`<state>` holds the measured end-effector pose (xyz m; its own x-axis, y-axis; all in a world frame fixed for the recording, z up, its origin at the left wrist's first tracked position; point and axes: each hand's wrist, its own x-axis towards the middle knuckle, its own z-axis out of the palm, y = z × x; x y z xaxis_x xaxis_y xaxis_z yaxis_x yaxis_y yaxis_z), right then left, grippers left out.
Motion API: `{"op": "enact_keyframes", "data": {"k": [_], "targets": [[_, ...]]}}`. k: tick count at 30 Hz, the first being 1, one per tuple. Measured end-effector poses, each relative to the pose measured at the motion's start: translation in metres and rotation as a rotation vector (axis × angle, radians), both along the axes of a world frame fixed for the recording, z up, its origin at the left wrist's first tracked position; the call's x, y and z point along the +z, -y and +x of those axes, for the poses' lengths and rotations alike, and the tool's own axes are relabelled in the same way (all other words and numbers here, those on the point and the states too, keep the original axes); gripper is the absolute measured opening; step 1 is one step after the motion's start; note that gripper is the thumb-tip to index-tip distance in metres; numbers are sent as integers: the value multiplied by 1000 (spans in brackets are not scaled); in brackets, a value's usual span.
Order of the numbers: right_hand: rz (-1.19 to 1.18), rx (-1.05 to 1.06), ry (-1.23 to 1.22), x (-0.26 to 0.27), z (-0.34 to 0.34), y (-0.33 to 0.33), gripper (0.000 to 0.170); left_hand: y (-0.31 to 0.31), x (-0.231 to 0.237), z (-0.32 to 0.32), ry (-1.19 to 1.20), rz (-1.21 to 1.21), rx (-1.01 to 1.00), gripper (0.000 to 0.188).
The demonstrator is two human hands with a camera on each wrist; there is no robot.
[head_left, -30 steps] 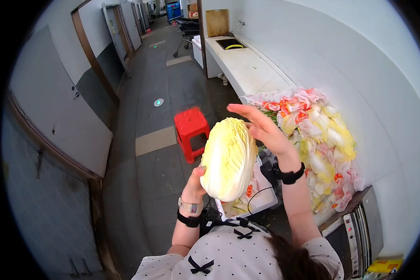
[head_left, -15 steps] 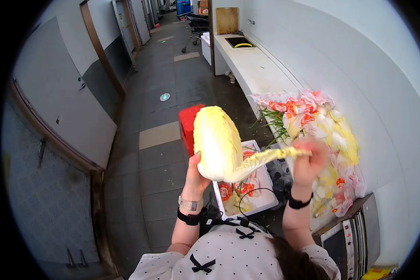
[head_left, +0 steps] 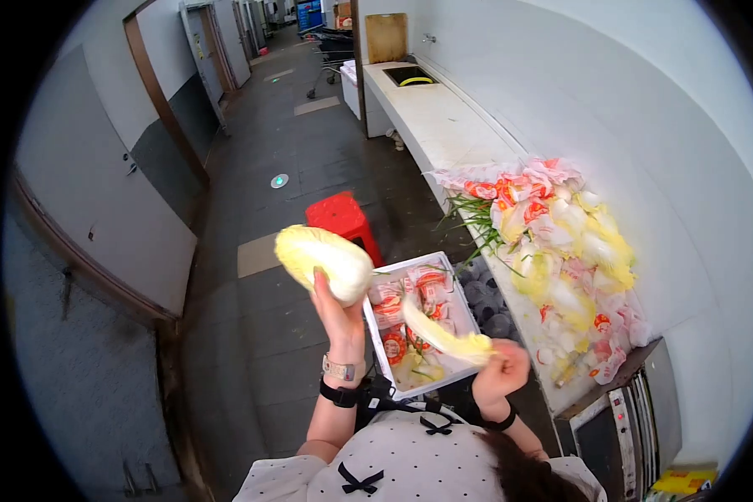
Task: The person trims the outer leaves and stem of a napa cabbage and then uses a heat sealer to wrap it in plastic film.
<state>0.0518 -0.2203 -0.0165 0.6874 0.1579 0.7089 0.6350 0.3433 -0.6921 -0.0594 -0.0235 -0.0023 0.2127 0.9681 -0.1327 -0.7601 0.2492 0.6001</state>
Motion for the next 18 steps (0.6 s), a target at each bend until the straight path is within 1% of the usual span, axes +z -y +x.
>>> {"op": "enact_keyframes", "data": {"k": [1, 2, 4, 6, 8, 10, 12, 13, 14, 15, 16, 17, 18], "targets": [[27, -60, -201, -1, 6, 4, 7, -4, -2, 1, -64, 63, 97, 58], [-38, -59, -298, 6, 15, 7, 6, -8, -1, 4, -125, 128, 191, 57], [-270, 125, -459, 11, 40, 7, 8, -21, 4, -3, -105, 151, 222, 57], [-479, 254, -444, -12, 67, -1, 7, -29, 14, -4, -120, 189, 239, 61], [-533, 354, -428, -36, 101, -13, 7, -38, 19, -2, -100, 248, 206, 61], [-448, 210, -463, -34, 144, -21, 8, -38, 33, 5, -90, 235, 145, 61], [-149, -90, -276, -45, 228, -27, 12, -38, 40, 11, -42, 229, 68, 62], [-360, -206, -380, -9, 245, -9, 33, -37, 41, 14, 3, 228, 8, 64], [-358, -302, -260, -7, 279, 4, 40, -34, 43, 18, 46, 226, -45, 65], [-336, -347, -270, -4, 290, 6, 46, -31, 45, 21, 85, 226, -89, 66], [-314, -393, -280, -1, 301, 8, 52, -27, 49, 23, 105, 157, -166, 69], [-276, -392, -420, 14, 292, 10, 57, -26, 48, 23, 171, 145, -259, 70], [-264, -315, -485, 17, 283, 5, 58, -26, 47, 24, 239, 137, -352, 72]]}}
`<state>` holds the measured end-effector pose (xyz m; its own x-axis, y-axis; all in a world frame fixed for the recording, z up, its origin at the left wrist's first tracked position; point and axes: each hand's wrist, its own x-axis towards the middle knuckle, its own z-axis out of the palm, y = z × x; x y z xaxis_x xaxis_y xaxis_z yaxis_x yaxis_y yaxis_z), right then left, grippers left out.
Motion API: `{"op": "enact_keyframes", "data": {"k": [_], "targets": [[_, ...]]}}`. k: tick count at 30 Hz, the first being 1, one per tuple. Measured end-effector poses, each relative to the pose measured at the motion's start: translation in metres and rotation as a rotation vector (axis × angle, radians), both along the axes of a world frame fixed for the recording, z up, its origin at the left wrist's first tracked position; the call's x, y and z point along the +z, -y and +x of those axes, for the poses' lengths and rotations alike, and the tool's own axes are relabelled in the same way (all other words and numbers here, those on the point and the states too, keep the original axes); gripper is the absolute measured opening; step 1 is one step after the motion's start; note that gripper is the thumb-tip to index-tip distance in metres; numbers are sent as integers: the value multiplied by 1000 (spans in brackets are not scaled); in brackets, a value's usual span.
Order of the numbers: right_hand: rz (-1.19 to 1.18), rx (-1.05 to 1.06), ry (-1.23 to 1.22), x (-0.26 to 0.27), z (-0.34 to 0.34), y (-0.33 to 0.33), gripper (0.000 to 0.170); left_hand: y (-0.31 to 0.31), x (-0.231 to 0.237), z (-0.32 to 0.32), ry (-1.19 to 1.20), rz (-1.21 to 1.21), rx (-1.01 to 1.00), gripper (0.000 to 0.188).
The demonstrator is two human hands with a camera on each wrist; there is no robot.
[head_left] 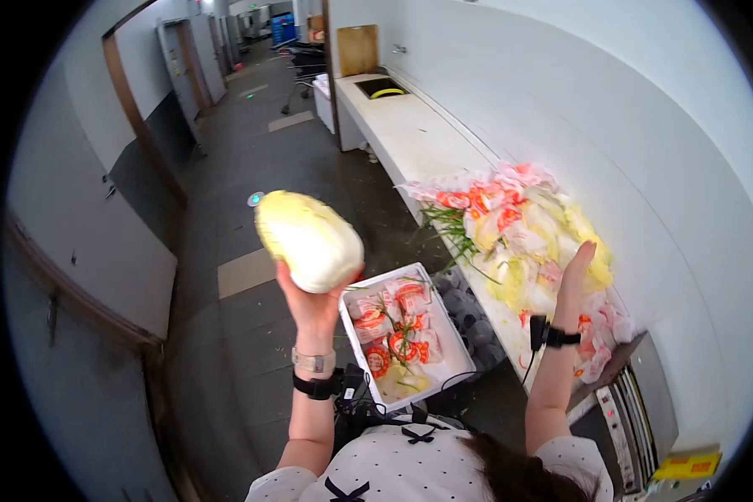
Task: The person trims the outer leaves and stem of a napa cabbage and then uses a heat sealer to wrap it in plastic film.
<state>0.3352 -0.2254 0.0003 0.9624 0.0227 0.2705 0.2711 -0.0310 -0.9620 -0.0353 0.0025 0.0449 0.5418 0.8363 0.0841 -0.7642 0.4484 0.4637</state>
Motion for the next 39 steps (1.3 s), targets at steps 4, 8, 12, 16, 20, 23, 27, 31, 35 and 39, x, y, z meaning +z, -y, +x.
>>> {"op": "enact_keyframes", "data": {"k": [4, 8, 12, 16, 20, 23, 27, 31, 35, 39], "targets": [[4, 507, 5, -15, -74, -22, 57, 7, -2, 11, 247, 76, -448, 78], [167, 993, -87, 19, -197, -64, 101, 23, -3, 34, 254, -63, -450, 76], [406, 1134, -85, 31, -259, -88, 106, 28, -26, 36, 167, 94, -227, 81], [556, 1080, -156, 28, -274, -81, 97, 28, -23, 13, -272, 480, -175, 96], [486, 839, 25, 33, -278, -72, 95, 44, 18, 16, -379, 583, -101, 110], [298, 596, 243, 28, -283, -76, 100, 46, 12, 19, -326, 846, -138, 100], [195, 779, 371, 39, -274, -61, 93, 48, -9, 20, -266, 456, -197, 89], [357, 1017, 227, 64, -234, -44, 61, 40, -18, 6, -63, 268, -320, 94], [215, 1025, 378, 118, -212, -71, 43, 36, -27, -4, 5, 304, -357, 88], [169, 1291, 234, 155, -204, -112, 36, 39, -25, -6, -14, 244, -395, 87]]}}
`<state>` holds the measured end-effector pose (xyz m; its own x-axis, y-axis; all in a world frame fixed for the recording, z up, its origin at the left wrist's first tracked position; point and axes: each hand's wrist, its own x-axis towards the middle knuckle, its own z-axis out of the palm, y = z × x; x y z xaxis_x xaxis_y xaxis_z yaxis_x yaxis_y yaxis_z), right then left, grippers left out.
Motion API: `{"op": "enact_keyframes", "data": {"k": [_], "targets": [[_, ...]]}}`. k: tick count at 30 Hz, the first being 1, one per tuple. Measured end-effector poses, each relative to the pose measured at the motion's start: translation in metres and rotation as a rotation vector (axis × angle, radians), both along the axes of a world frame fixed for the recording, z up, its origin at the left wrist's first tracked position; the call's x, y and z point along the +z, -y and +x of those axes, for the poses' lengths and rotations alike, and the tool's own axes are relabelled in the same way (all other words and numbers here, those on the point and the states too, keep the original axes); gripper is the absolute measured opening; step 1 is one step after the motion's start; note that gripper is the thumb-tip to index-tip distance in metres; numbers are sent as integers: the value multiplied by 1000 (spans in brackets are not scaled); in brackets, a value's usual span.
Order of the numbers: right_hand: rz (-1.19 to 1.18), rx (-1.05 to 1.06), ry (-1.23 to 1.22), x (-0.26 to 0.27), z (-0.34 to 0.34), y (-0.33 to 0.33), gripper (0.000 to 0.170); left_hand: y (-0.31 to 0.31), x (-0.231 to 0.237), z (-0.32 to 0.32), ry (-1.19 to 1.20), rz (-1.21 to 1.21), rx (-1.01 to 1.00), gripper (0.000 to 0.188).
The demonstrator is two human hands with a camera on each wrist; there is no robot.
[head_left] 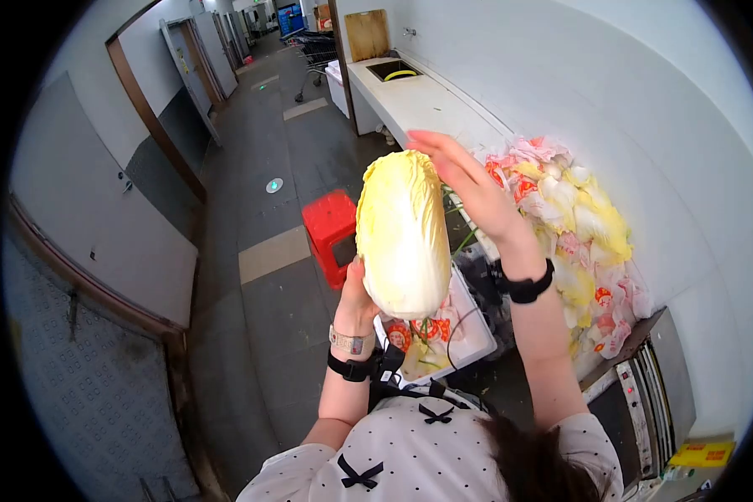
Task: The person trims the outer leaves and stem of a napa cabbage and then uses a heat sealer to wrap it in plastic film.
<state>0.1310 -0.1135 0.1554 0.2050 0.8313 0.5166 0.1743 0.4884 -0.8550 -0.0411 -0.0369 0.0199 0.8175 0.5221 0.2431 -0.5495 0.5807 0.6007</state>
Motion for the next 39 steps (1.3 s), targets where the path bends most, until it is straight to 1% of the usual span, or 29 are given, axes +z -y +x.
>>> {"op": "enact_keyframes", "data": {"k": [3, 4, 7, 9, 10, 13, 15, 16, 18, 19, 20, 21, 22, 23, 26, 28, 31, 32, 35, 36, 38, 39], "targets": [[-144, -7, 202, 8, -1, -8, 28, 1, 3, 1, -26, 61, 7, 87], [-69, -59, 169, 6, -5, -9, 21, 0, 1, -1, -44, 64, 18, 87], [-25, -61, 118, 1, -5, -12, 17, -2, -5, -2, -84, 90, 35, 85], [28, -116, 21, 0, -10, -11, 13, 0, -3, 0, -84, 132, 38, 84], [57, -143, -27, 0, -14, -9, 12, 1, -3, 1, -109, 83, 51, 81], [200, -377, 56, 1, -17, 9, 9, 2, -5, 5, -146, -80, 90, 73], [329, -515, 218, 0, -20, 32, 9, -1, -7, 7, -122, -203, 120, 68], [413, -576, 316, -3, -20, 44, 9, -6, -14, 9, -73, -154, 123, 64], [524, -456, 111, -22, -25, 73, 14, -9, -6, 8, -14, -220, 73, 65], [516, -406, 87, -19, -38, 87, 21, -9, 0, 5, 14, -252, 49, 66], [458, -392, 52, -23, -48, 99, 24, -7, 7, 1, 38, -207, -4, 69], [437, -372, 58, -33, -52, 106, 25, -9, 6, 1, 20, -232, 35, 69], [467, -321, 40, -46, -54, 109, 25, -12, 5, 2, 3, -256, 73, 70], [419, -358, 30, -56, -60, 113, 25, -14, 4, 4, -12, -280, 110, 70], [416, -431, -71, -94, -66, 116, 20, -15, 1, 4, -34, -297, 151, 69], [365, -490, -177, -112, -65, 116, 17, -12, 6, 9, -68, -302, 234, 67], [268, -671, -489, -125, -62, 113, 12, -12, -2, 15, -117, -309, 323, 65], [262, -628, -606, -134, -57, 114, 9, -13, -7, 18, -131, -310, 346, 65], [199, -732, -594, -148, -57, 113, 8, -15, -26, 28, -95, -283, 536, 59], [206, -809, -504, -149, -61, 112, 8, -17, -31, 29, -137, -209, 710, 58], [285, -1011, -568, -142, -58, 120, 8, -20, -39, 35, -218, -53, 1043, 56], [328, -1119, -596, -136, -56, 124, 8, -25, -36, 30, -201, -71, 1116, 55]]}}
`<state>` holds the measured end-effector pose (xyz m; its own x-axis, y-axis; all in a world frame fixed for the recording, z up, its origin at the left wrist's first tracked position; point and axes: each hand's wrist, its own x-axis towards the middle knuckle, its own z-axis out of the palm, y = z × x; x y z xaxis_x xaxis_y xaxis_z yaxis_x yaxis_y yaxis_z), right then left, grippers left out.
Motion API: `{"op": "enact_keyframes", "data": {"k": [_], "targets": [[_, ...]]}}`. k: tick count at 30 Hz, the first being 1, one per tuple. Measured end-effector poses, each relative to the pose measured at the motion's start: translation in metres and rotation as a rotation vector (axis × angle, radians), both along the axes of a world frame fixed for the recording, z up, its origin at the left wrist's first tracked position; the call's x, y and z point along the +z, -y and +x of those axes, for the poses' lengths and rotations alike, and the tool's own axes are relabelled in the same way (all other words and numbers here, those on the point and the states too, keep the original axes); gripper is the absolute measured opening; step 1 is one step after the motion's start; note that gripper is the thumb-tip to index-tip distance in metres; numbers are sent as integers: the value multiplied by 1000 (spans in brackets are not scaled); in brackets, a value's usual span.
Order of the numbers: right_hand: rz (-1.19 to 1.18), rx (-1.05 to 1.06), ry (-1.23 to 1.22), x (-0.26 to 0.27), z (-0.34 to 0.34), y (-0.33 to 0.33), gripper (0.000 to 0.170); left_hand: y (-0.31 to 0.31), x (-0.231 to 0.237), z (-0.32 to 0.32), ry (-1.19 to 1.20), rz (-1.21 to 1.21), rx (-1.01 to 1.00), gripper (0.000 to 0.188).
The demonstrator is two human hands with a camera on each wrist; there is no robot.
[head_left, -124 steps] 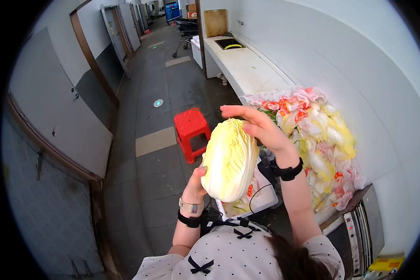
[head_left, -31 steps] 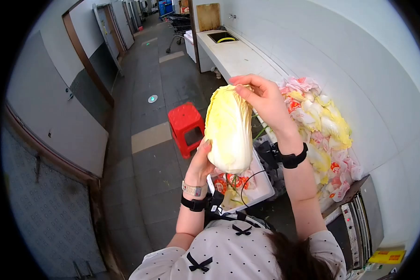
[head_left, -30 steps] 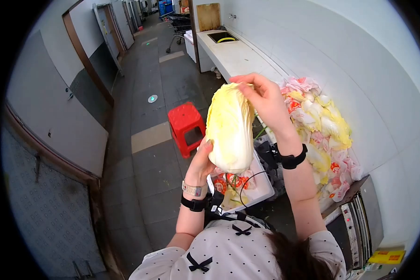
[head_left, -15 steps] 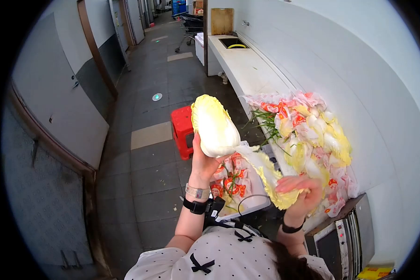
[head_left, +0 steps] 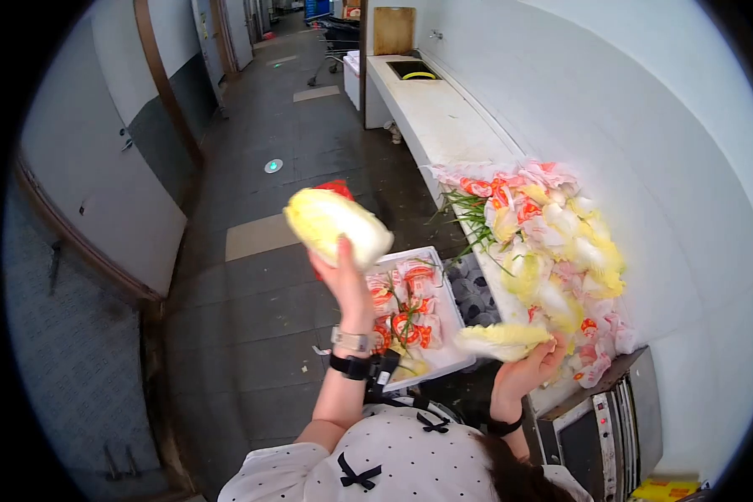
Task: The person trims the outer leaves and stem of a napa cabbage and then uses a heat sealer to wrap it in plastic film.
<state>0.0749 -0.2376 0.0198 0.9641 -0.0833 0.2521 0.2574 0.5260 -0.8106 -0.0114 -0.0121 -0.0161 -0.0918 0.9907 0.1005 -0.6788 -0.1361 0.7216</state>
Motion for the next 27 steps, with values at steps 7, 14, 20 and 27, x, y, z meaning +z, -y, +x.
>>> {"op": "enact_keyframes", "data": {"k": [7, 14, 20, 27], "targets": [[-703, 478, 180, -61, 80, -13, 17, -2, 33, -38, 125, -110, -358, 60], [-694, -415, 597, -8, 221, -35, 41, 15, 36, -38, 221, -210, -769, 64], [-756, 270, 1357, 51, 42, -77, 46, 27, 47, -30, 229, -198, -848, 64], [-563, 332, 1337, 43, -26, -98, 32, 39, 53, -33, 196, -259, -759, 62]]}}
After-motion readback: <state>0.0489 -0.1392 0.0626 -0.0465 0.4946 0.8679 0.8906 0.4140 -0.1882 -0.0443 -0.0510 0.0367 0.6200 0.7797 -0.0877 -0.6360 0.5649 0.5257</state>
